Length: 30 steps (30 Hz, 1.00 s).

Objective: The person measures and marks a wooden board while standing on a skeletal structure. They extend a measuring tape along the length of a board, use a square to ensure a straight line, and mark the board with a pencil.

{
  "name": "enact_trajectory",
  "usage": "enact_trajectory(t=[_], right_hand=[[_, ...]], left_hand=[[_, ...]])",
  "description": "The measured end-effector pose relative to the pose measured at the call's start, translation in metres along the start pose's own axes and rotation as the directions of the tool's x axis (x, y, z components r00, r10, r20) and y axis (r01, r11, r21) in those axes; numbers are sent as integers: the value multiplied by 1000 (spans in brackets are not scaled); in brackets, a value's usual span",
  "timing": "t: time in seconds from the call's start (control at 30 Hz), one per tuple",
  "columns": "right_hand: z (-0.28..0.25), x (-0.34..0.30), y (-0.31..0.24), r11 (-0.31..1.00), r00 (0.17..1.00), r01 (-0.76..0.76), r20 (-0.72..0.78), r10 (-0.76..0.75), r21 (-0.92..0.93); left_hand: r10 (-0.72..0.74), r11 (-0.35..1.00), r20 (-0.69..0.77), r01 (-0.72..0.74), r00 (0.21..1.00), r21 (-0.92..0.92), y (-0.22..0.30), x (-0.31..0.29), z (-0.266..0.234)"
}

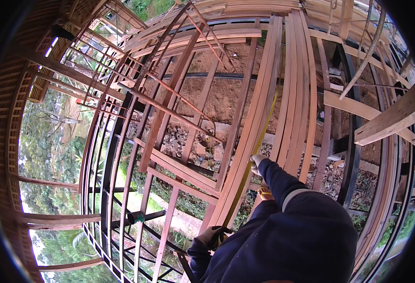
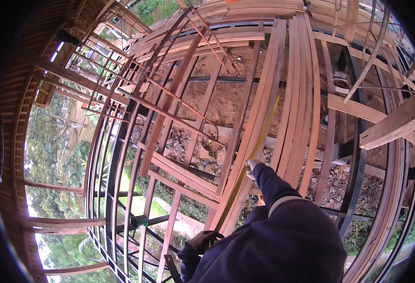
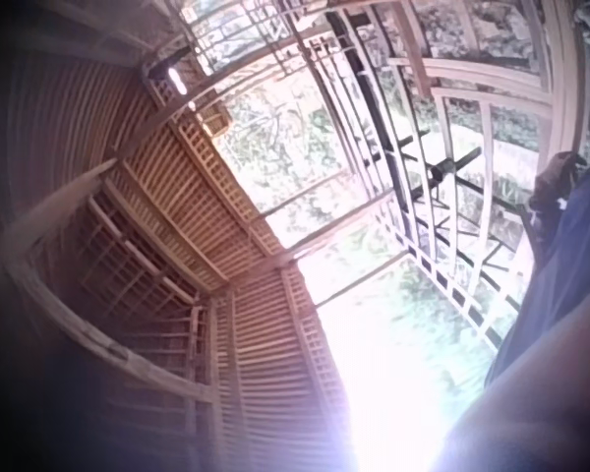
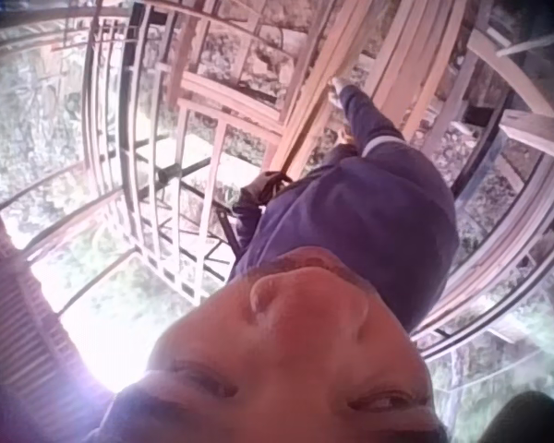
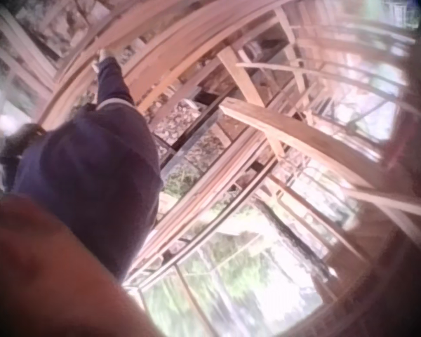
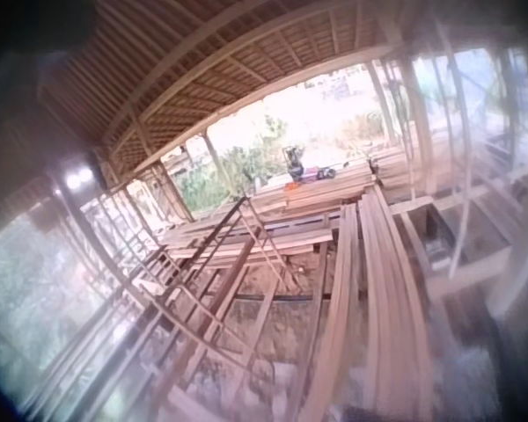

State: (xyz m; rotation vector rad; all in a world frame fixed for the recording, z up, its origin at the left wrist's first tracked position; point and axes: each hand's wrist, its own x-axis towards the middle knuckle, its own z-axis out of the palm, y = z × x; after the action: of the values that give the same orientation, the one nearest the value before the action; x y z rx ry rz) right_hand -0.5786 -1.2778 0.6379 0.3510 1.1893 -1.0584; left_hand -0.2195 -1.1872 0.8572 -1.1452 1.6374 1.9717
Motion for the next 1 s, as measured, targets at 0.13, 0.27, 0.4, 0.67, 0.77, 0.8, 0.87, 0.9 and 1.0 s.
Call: enact_trajectory(t=[0.13, 0.27, 0.4, 0.67, 0.77, 0.8, 0.87, 0.9, 1.0], right_hand=[[-1, -14, 63, 994, 990, -95, 106, 89, 56], [-17, -7, 90, 976, 937, -217, 283, 204, 14], [-14, -7, 109, 982, 970, -175, 156, 184, -65], [-6, -29, 139, 968, 937, -248, 245, 250, -43], [-6, -35, 149, 966, 919, -257, 300, 256, -38], [-10, -35, 154, 968, 912, -251, 327, 246, -28], [-12, -31, 160, 968, 922, -248, 300, 246, -30], [-11, -32, 161, 968, 926, -250, 285, 248, -30], [-6, -42, 161, 981, 955, -194, 233, 185, 13]], left_hand=[[-149, 976, 7, 149, 989, -159, -34, -2, 6], [-234, 940, 13, 230, 972, -254, -58, -3, 16], [-216, 927, -18, 199, 976, -319, -102, -16, 27], [-271, 893, -27, 241, 962, -380, -112, -48, 23], [-257, 894, -10, 234, 966, -383, -124, -53, 23], [-242, 897, -2, 223, 970, -381, -128, -53, 23], [-212, 905, 8, 199, 977, -377, -137, -54, 25], [-197, 904, 17, 188, 980, -383, -141, -53, 27], [-240, 866, 32, 229, 970, -444, -150, -56, 28]])
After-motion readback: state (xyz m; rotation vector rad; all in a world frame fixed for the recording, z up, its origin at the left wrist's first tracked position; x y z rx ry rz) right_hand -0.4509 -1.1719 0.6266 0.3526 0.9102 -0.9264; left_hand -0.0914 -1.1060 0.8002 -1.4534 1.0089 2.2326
